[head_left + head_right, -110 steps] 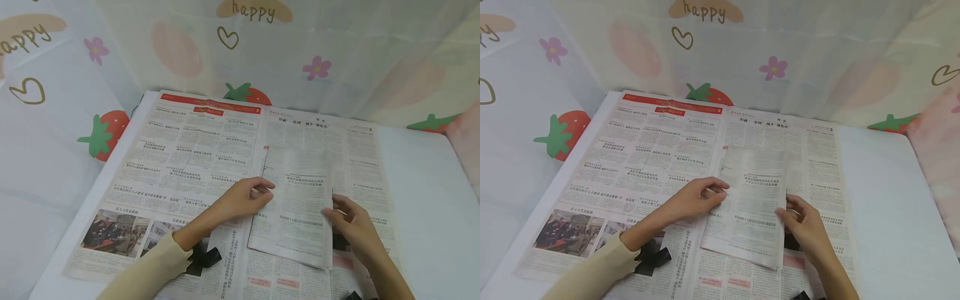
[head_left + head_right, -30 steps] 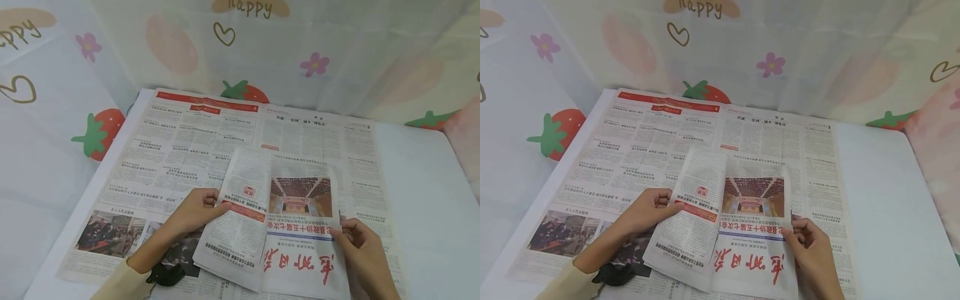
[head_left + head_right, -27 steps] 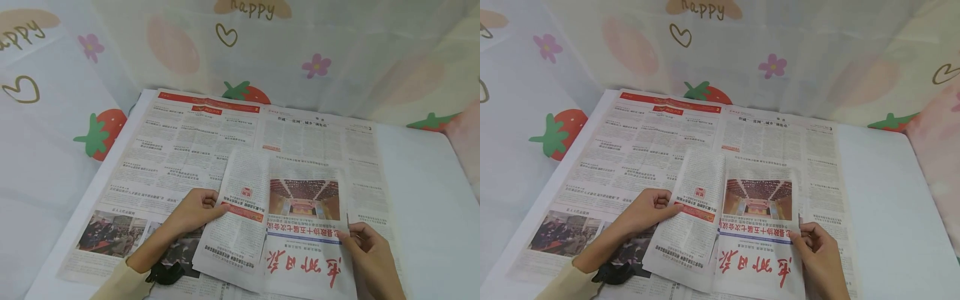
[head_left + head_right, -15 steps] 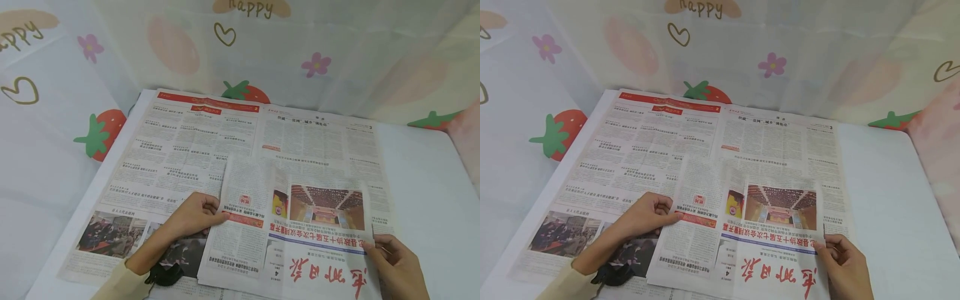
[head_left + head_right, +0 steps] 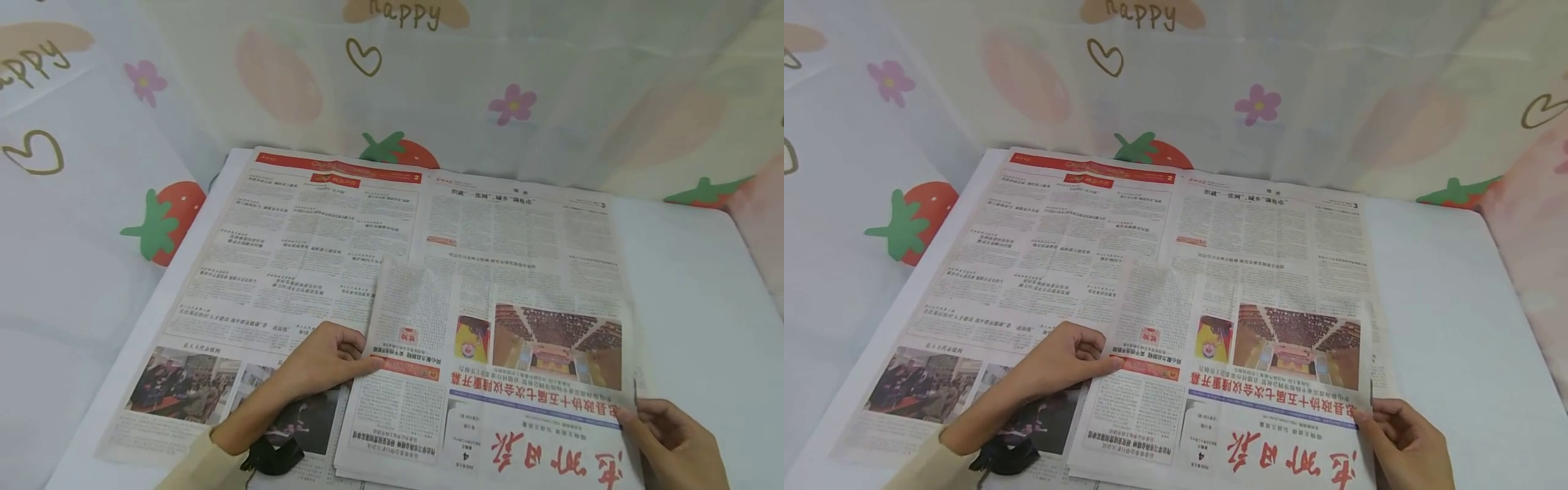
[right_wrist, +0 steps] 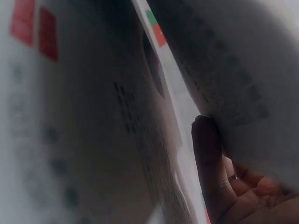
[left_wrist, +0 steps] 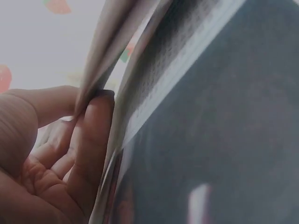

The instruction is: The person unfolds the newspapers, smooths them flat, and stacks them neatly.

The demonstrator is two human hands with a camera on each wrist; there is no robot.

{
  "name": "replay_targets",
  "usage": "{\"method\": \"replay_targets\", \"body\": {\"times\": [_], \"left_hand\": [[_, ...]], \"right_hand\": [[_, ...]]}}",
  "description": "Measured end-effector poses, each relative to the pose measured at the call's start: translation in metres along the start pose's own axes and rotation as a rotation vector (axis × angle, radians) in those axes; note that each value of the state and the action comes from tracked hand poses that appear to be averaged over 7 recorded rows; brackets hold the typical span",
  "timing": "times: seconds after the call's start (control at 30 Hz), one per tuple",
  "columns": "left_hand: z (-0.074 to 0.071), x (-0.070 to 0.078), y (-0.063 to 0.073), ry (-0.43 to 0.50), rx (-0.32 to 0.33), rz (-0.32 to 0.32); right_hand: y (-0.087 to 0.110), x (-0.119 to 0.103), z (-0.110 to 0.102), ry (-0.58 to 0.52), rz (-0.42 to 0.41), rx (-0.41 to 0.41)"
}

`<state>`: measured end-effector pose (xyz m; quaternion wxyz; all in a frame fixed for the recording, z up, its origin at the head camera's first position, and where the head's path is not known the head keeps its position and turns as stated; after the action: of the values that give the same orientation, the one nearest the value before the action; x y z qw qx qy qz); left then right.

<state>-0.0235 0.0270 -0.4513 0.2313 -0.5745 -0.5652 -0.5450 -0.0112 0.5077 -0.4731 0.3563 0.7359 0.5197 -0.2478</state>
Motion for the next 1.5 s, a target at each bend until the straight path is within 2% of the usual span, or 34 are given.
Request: {"method": "replay_targets", "body": {"times": [0.17,0.33,0.5,0.73,0.87,1.07,1.23,1.37,1.5], "left_hand": [[-0.003,-0.002,0.0,0.047,-0.035,-0.037],[-0.004,-0.001,0.002,0.056,-0.05,-0.059],[-0.004,0.0,0.005,0.082,-0.036,-0.075],[-0.006,0.001,0.007,0.064,-0.007,-0.041],[-0.005,0.002,0.007,0.023,-0.014,-0.042],[-0.005,0.004,0.008,-0.043,0.03,0.002],[-0.004,0.005,0.006,-0.044,0.06,0.05],[-0.002,0.005,0.004,-0.061,0.068,0.126],[0.0,0.005,0.005,-0.133,0.088,0.151]], "right_hand": [[0.003,0.004,0.0,-0.021,-0.006,0.01],[0.004,0.005,-0.001,0.025,-0.042,-0.04],[0.0,0.013,-0.007,0.059,-0.033,-0.096],[0.0,0.024,-0.007,0.135,-0.142,-0.083],[-0.002,0.026,-0.008,0.156,-0.169,-0.08],[-0.004,0.024,-0.009,0.156,-0.217,-0.062],[-0.002,0.023,-0.01,0.138,-0.272,-0.043],[0.0,0.022,-0.011,0.153,-0.33,-0.014],[0.001,0.019,-0.011,0.169,-0.418,0.008]]}}
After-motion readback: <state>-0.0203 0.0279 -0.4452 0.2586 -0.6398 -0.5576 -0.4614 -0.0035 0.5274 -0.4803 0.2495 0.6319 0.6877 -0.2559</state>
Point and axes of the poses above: each hand's wrist, its own y-axis away from the middle knuckle, its own z-axis out of the palm, x = y × z, the point moved 3 cm from there along -y, towards the middle knuckle, and after that the axes turned 5 degrees about -z, right-handed, at the moved point
